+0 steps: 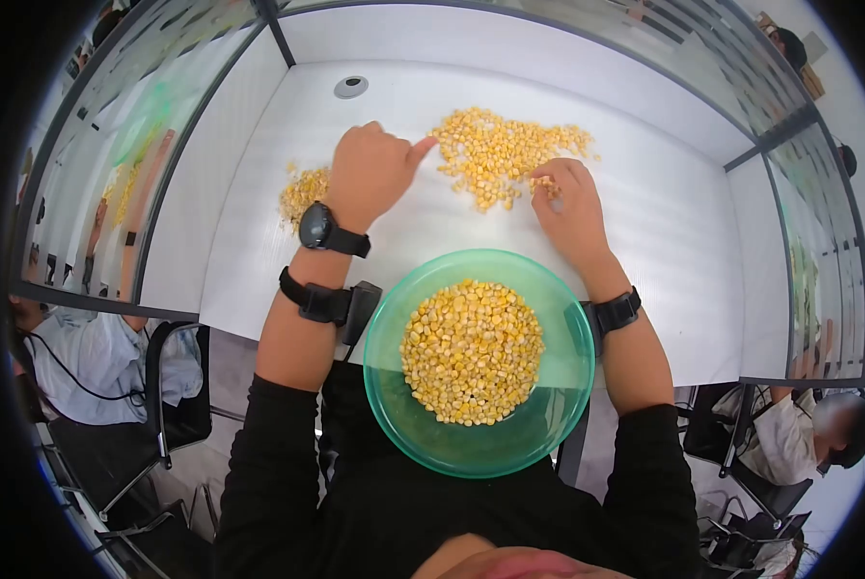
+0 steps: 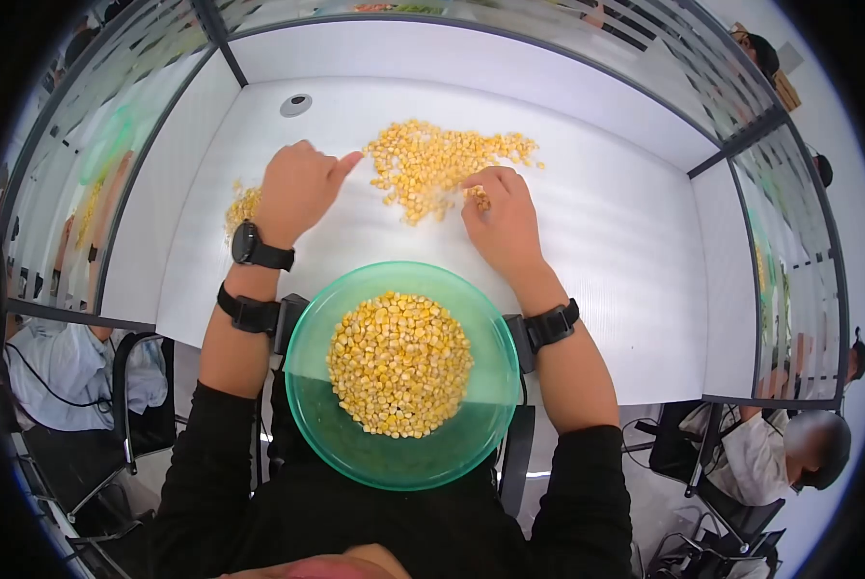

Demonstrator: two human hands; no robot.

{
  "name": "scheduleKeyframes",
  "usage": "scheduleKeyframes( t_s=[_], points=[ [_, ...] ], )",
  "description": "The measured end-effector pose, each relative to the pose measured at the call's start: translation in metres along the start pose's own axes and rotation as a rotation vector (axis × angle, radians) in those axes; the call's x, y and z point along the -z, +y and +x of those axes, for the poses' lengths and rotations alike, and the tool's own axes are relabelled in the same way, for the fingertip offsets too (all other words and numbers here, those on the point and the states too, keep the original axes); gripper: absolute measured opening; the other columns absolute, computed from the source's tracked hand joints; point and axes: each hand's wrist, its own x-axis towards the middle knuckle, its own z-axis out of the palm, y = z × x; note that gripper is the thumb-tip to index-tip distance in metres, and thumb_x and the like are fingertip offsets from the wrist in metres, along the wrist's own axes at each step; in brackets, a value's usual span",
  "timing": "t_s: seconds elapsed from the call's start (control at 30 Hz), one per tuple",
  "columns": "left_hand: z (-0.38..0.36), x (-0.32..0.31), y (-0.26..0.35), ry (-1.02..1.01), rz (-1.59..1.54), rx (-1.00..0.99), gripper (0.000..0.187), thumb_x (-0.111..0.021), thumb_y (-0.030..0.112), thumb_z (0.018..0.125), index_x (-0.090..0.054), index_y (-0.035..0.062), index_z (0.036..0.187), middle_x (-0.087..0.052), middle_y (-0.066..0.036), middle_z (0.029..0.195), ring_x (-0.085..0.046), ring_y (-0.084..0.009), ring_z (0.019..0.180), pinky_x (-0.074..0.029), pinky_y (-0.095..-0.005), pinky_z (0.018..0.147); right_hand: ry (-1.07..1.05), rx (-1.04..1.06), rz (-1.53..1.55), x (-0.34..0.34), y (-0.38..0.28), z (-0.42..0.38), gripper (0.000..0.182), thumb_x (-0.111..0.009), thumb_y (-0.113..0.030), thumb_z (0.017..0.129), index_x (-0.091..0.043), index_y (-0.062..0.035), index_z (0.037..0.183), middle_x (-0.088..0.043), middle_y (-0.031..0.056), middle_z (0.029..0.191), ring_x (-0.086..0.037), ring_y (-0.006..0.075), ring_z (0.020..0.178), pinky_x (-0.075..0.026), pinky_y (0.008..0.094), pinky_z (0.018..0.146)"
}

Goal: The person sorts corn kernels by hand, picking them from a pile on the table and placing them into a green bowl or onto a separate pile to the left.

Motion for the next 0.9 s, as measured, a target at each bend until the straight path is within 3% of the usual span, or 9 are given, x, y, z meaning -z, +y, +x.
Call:
scheduleKeyframes(
  t_s=[0.03,0.13,0.17,0.3,0.43,0.53,0.63,0.73,0.9],
  points=[
    [0.002,0.002,0.005,0.007,0.009,-0.057,0.032,-0.077,0.034,0.095,-0.074,0.0064,0.079,-0.071,-0.010,0.085,-0.067,-0.0312,0.094,-0.051,-0.0447,0.083,0.028,0.061,-0.069,0.000,0.001,0.000,0.023,-0.071,-0.005,0.089,-0.070,-0.0064,0.112,-0.067,0.0119,0.116,-0.065,0.0306,0.106,-0.053,0.0411,0.095],
    [-0.002,-0.019,0.014,0.295,-0.357,-0.291,0.030,-0.076,0.036,0.097,-0.075,0.0062,0.093,-0.071,-0.012,0.106,-0.064,-0.0321,0.110,-0.048,-0.0461,0.093,0.022,0.003,-0.129,-0.001,0.002,-0.002,0.027,-0.072,-0.008,0.089,-0.069,-0.0080,0.116,-0.065,0.0123,0.117,-0.061,0.0342,0.114,-0.054,0.0447,0.096],
    [-0.004,-0.026,0.015,0.188,-0.373,-0.342,0.034,-0.073,0.039,0.099,-0.073,0.0091,0.114,-0.064,-0.014,0.132,-0.057,-0.0355,0.128,-0.045,-0.0492,0.105,0.020,-0.023,-0.180,-0.001,0.002,-0.003,0.026,-0.072,-0.009,0.090,-0.069,-0.0076,0.116,-0.064,0.0126,0.117,-0.062,0.0346,0.113,-0.054,0.0451,0.094],
    [-0.007,-0.036,0.027,-0.010,-0.455,-0.437,0.049,-0.069,0.044,0.100,-0.065,0.0145,0.140,-0.052,-0.016,0.155,-0.047,-0.0382,0.144,-0.037,-0.0512,0.121,-0.006,-0.165,-0.237,-0.001,0.008,-0.005,0.022,-0.070,-0.010,0.094,-0.069,-0.0066,0.115,-0.065,0.0142,0.114,-0.065,0.0363,0.105,-0.056,0.0463,0.088],
    [-0.007,-0.050,0.031,0.030,-0.404,-0.390,0.049,-0.072,0.042,0.099,-0.066,0.0155,0.139,-0.051,-0.015,0.156,-0.043,-0.0374,0.148,-0.036,-0.0502,0.122,-0.013,-0.106,-0.130,0.000,0.014,-0.004,0.019,-0.067,-0.008,0.100,-0.068,-0.0049,0.119,-0.067,0.0155,0.109,-0.071,0.0304,0.082,-0.058,0.0391,0.075],
    [-0.006,-0.053,0.030,0.041,-0.394,-0.352,0.046,-0.074,0.040,0.097,-0.067,0.0166,0.136,-0.051,-0.014,0.155,-0.042,-0.0372,0.149,-0.036,-0.0499,0.122,-0.017,-0.098,-0.073,-0.003,0.012,-0.003,0.017,-0.066,-0.005,0.101,-0.069,-0.0044,0.117,-0.067,0.0161,0.107,-0.072,0.0305,0.086,-0.059,0.0392,0.077],
    [-0.006,-0.057,0.029,0.047,-0.433,-0.344,0.042,-0.076,0.036,0.095,-0.069,0.0167,0.132,-0.054,-0.014,0.151,-0.043,-0.0367,0.147,-0.037,-0.0494,0.121,0.033,-0.102,-0.005,-0.006,0.007,-0.003,0.014,-0.064,-0.008,0.101,-0.069,-0.0055,0.113,-0.067,0.0154,0.114,-0.069,0.0376,0.096,-0.058,0.0438,0.082],
    [-0.005,-0.053,0.030,0.073,-0.459,-0.359,0.040,-0.078,0.033,0.094,-0.069,0.0156,0.128,-0.056,-0.013,0.148,-0.045,-0.0361,0.145,-0.038,-0.0488,0.120,0.019,-0.159,0.040,-0.003,-0.002,0.000,0.014,-0.065,-0.005,0.098,-0.070,-0.0058,0.112,-0.066,0.0138,0.116,-0.069,0.0360,0.101,-0.058,0.0433,0.086],
    [-0.004,-0.051,0.032,0.088,-0.481,-0.333,0.039,-0.081,0.031,0.091,-0.070,0.0134,0.124,-0.058,-0.011,0.144,-0.049,-0.0359,0.142,-0.040,-0.0477,0.118,-0.017,0.075,-0.105,0.005,-0.012,-0.001,0.021,-0.072,-0.003,0.086,-0.073,-0.0085,0.106,-0.065,0.0088,0.115,-0.066,0.0299,0.104,-0.057,0.0421,0.088]
  ],
)
